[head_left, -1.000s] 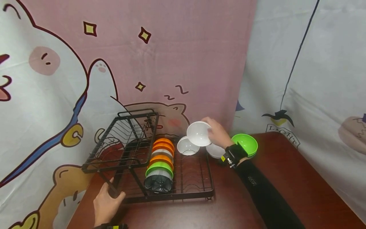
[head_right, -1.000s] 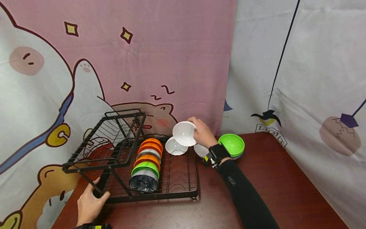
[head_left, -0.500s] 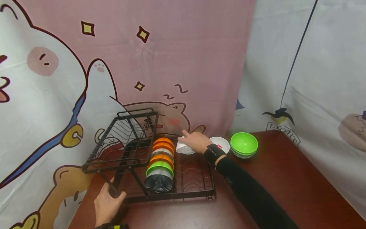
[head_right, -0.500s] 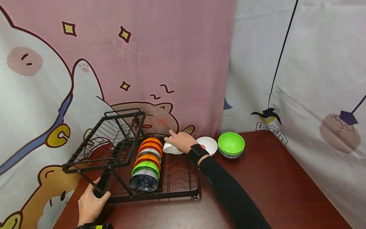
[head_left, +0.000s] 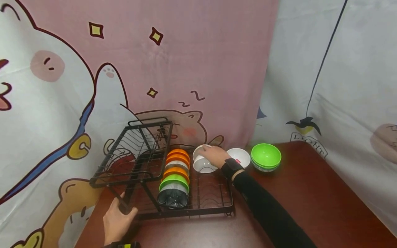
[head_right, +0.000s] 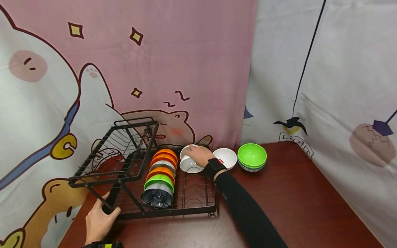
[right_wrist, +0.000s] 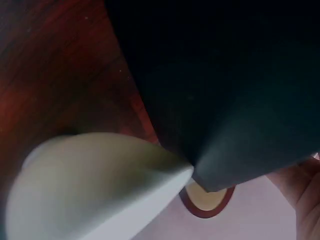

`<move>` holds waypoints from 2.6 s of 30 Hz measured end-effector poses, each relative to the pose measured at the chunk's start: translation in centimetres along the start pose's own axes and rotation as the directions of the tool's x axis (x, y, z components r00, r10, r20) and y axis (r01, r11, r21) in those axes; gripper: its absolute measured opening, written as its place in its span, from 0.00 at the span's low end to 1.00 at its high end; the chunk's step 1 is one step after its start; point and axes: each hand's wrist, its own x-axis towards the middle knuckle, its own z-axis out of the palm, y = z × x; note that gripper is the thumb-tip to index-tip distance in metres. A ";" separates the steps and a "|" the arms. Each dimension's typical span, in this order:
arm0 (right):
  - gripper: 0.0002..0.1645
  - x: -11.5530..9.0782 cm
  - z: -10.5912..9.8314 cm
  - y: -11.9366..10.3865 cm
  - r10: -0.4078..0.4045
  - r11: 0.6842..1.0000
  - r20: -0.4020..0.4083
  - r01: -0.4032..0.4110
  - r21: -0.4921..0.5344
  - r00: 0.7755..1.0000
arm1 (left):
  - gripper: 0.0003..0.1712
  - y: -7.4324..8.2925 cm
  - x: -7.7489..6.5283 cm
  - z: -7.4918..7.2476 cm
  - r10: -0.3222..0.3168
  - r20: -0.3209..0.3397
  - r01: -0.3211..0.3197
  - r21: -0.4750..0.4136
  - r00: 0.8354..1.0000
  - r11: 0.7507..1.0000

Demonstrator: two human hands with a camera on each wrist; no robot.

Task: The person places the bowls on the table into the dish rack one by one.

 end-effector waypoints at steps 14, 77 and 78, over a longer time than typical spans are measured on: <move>0.16 -1.6 -0.9 1.4 0.037 0.994 -0.204 -0.014 0.112 0.978 | 0.43 0.0 0.1 -0.2 0.021 -0.024 -0.021 0.007 0.999 1.000; 0.44 -11.6 -5.8 10.5 0.735 -0.235 0.099 0.116 0.965 0.670 | 0.42 0.0 0.1 -0.1 0.030 -0.019 -0.030 -0.013 0.999 0.999; 0.45 -11.8 -5.7 10.5 0.728 -0.252 0.120 0.101 0.962 0.675 | 0.42 -0.1 0.0 -0.1 0.025 -0.015 -0.025 -0.012 1.000 1.000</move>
